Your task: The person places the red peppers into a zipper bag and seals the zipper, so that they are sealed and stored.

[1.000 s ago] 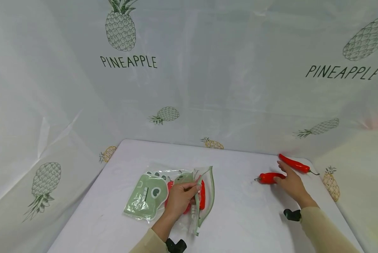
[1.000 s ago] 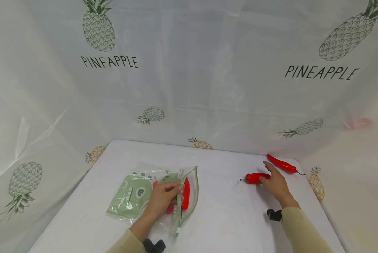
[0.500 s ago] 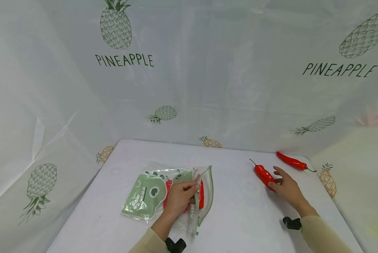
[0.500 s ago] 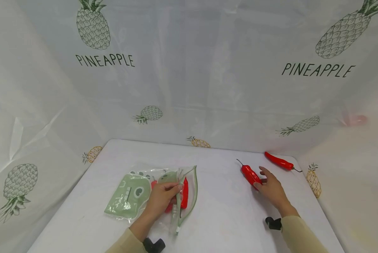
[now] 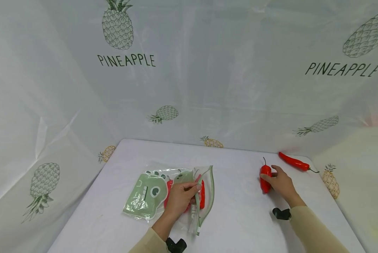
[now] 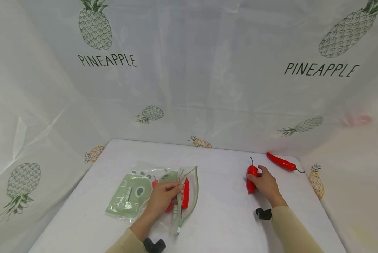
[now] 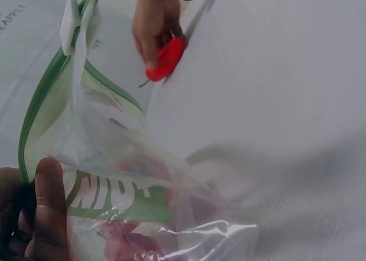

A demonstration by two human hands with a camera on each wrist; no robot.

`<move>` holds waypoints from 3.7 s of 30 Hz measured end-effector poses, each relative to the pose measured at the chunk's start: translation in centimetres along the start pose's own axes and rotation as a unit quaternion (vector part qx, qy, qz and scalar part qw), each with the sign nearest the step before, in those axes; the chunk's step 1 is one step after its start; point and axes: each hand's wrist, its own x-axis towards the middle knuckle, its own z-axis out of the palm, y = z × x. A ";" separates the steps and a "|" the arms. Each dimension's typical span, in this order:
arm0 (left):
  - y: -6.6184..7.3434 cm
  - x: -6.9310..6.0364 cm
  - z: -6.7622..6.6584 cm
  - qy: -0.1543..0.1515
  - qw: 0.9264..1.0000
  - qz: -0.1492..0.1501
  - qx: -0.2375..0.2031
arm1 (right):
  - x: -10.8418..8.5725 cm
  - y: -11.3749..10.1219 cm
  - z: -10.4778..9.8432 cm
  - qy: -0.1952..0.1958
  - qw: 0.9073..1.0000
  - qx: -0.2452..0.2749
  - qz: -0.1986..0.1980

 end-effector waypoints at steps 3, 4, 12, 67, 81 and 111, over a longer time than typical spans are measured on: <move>0.0 0.0 0.0 -0.003 1.000 -0.002 0.001 | 0.4 0.1 0.0 -0.001 1.000 -0.003 -0.002; 0.0 0.1 0.0 -0.003 1.000 -0.002 0.001 | 0.5 0.0 0.1 0.000 1.000 -0.003 -0.003; 0.0 0.1 0.0 -0.006 1.000 -0.001 0.008 | 0.3 -1.1 0.7 0.002 1.000 0.010 -0.001; 1.6 1.8 -0.2 0.058 0.997 0.021 0.056 | -7.3 -11.4 5.5 0.019 0.976 0.170 -0.134; 1.8 1.9 0.0 0.084 0.996 0.028 0.028 | -8.7 -13.2 6.6 -0.003 0.972 0.193 -0.133; 2.9 1.3 0.7 0.067 0.995 0.054 0.058 | -12.1 -16.7 9.7 -0.115 0.962 0.183 -0.167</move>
